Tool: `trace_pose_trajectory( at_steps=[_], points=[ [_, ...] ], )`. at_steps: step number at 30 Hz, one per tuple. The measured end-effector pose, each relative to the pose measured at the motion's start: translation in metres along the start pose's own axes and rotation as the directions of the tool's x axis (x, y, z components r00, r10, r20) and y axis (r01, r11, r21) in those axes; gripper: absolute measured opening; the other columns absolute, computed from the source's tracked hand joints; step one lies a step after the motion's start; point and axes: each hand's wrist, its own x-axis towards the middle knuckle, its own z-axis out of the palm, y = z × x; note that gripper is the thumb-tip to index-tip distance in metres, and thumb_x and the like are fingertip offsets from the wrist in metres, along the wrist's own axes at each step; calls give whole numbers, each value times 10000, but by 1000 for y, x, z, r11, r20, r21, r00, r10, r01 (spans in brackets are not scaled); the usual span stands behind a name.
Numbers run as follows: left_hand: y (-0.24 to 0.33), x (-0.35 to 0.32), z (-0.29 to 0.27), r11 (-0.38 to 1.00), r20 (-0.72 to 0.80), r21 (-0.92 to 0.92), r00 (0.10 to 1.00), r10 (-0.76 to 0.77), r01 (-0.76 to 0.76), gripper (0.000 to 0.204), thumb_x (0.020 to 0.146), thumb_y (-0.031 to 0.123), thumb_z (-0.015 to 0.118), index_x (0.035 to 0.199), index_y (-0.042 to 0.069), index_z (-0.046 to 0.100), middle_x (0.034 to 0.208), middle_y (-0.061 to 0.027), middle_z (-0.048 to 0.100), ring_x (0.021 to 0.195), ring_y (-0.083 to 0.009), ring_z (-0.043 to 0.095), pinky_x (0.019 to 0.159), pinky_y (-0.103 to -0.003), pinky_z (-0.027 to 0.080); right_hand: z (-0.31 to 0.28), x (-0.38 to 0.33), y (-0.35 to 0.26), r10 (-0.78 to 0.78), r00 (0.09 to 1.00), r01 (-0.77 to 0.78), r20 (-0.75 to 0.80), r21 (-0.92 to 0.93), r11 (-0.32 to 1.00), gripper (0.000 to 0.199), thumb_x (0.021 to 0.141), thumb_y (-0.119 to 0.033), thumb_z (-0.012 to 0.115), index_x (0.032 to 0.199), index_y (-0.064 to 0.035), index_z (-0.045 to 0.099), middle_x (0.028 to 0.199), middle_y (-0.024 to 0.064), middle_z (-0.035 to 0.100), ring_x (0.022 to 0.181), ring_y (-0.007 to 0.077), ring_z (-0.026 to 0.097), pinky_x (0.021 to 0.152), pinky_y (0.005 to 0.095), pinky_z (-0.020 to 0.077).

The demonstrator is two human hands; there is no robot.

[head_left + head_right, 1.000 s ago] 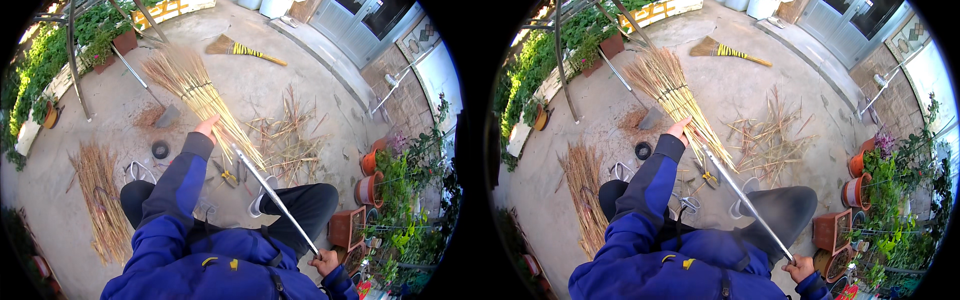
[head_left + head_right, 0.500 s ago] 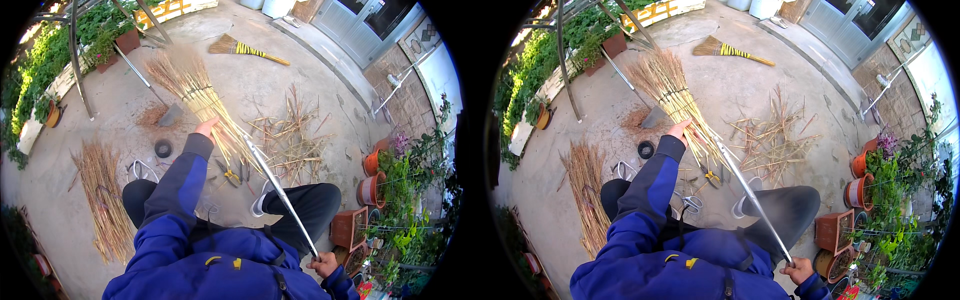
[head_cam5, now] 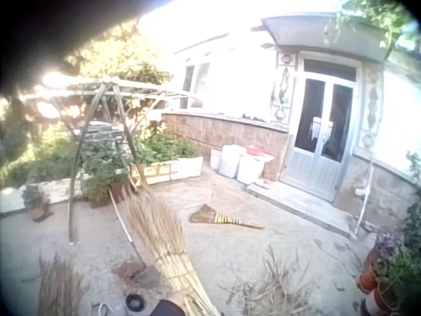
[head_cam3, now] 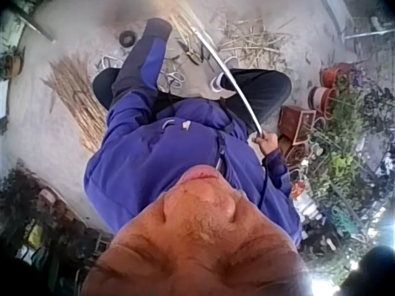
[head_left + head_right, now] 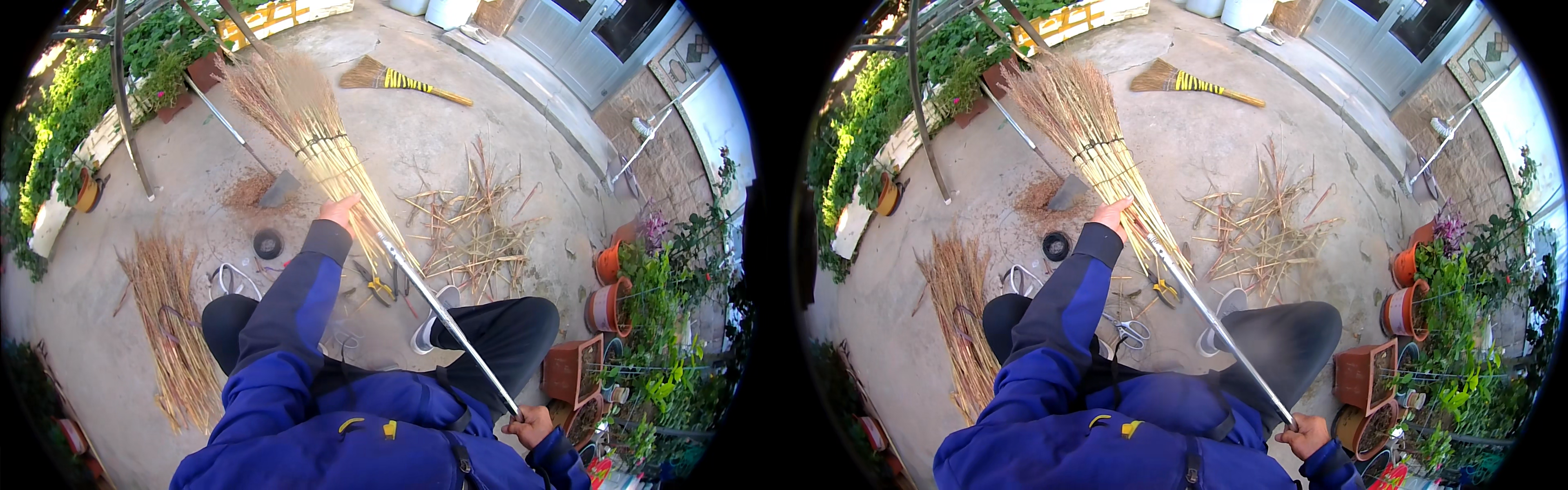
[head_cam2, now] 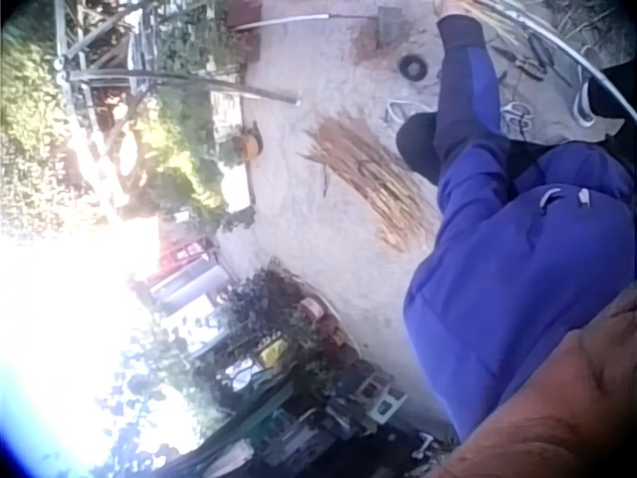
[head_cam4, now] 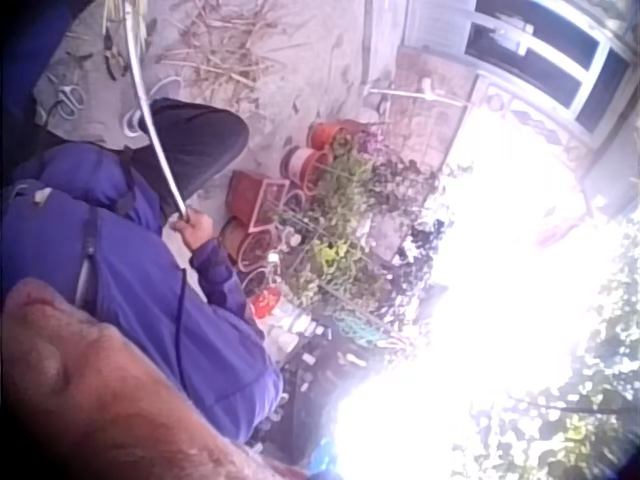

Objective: The person gathers dry straw and metal rods in a courtyard, then sits on the ground to assemble a traditional straw broom. They insert the metal rod into the straw bundle and secure it, creating a finished broom.

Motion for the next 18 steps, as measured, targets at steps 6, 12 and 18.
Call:
trace_pose_trajectory(
  at_steps=[6,12,18],
  points=[
    [-1,1,3,999,76,19,996,44,-45,242,848,-3,513,1090,-8,521,972,-107,604,864,-239,605,756,-385,519,7,8,6,-22,999,24,-27,67,997,263,621,-15,695,538,-15,445,515,77,503,512,126,495,512,312,429],
    [2,-4,9,999,84,33,996,29,-32,233,860,14,508,1091,-12,523,976,-105,604,862,-235,606,754,-379,522,7,6,-7,-27,993,0,-116,-225,974,229,609,-90,686,581,1,477,511,135,504,501,255,547,515,368,437],
    [3,-13,16,999,96,6,995,36,-37,237,867,27,505,1102,-5,520,1002,-103,595,871,-236,603,767,-384,522,14,-1,-30,-227,942,58,-247,-546,836,217,619,-147,640,625,11,491,559,213,520,582,408,536,548,448,434]
  ],
)
